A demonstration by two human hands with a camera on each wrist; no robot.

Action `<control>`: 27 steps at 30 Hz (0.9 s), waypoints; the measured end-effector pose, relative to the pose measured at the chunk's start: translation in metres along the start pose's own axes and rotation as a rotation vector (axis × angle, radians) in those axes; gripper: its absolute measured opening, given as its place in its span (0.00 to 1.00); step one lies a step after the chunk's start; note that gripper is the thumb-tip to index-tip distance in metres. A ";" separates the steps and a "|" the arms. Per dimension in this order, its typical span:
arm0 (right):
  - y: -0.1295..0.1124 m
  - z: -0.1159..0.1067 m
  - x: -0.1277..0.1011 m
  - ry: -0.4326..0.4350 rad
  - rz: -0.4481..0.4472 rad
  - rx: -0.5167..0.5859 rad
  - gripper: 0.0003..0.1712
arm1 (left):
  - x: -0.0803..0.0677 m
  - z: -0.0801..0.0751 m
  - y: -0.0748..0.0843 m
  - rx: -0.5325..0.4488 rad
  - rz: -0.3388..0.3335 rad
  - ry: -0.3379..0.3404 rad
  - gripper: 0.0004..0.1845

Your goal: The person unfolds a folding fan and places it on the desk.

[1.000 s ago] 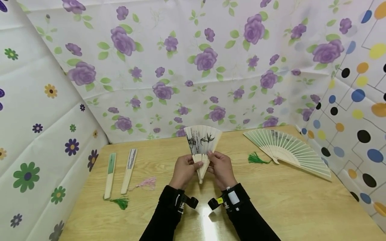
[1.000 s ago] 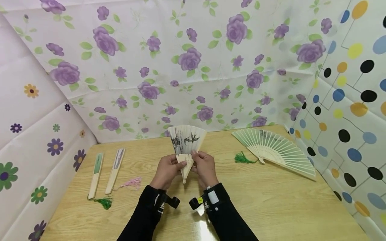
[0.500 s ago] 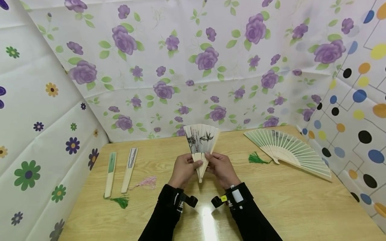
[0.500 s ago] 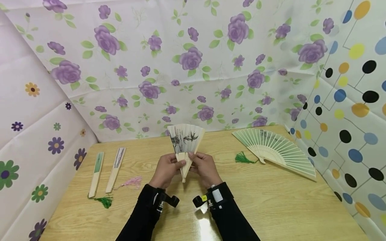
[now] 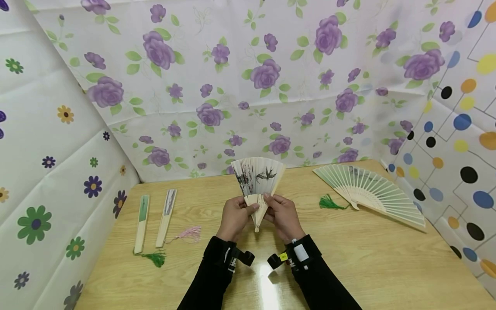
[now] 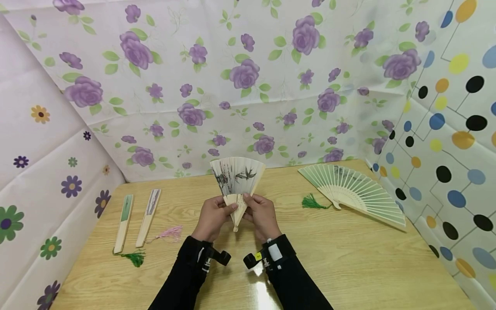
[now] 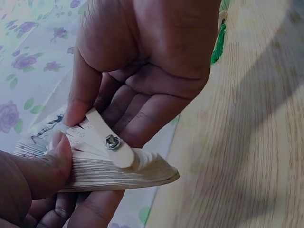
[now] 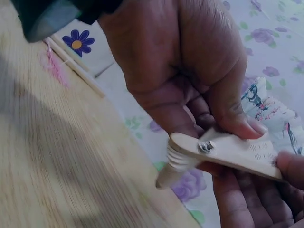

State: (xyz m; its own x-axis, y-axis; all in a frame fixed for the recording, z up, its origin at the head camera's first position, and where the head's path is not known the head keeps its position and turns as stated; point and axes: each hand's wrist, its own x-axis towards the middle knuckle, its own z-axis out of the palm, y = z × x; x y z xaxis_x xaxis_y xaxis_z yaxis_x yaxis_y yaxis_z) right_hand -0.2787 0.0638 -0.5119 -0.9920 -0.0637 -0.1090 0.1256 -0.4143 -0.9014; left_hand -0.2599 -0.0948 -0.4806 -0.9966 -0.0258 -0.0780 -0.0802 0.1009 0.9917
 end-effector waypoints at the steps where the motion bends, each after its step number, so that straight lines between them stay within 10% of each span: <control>1: 0.000 0.000 0.000 0.004 0.002 0.008 0.22 | 0.000 0.000 0.000 -0.002 0.001 0.004 0.13; 27: 0.000 0.004 0.001 0.077 -0.030 -0.011 0.22 | 0.004 0.004 -0.001 -0.056 0.013 0.079 0.13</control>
State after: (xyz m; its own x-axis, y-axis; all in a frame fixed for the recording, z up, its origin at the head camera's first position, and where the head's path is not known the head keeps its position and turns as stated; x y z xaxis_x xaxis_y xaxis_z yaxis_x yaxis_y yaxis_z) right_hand -0.2800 0.0601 -0.5100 -0.9934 0.0187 -0.1133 0.0960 -0.4053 -0.9091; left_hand -0.2636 -0.0910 -0.4819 -0.9929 -0.1035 -0.0586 -0.0636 0.0456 0.9969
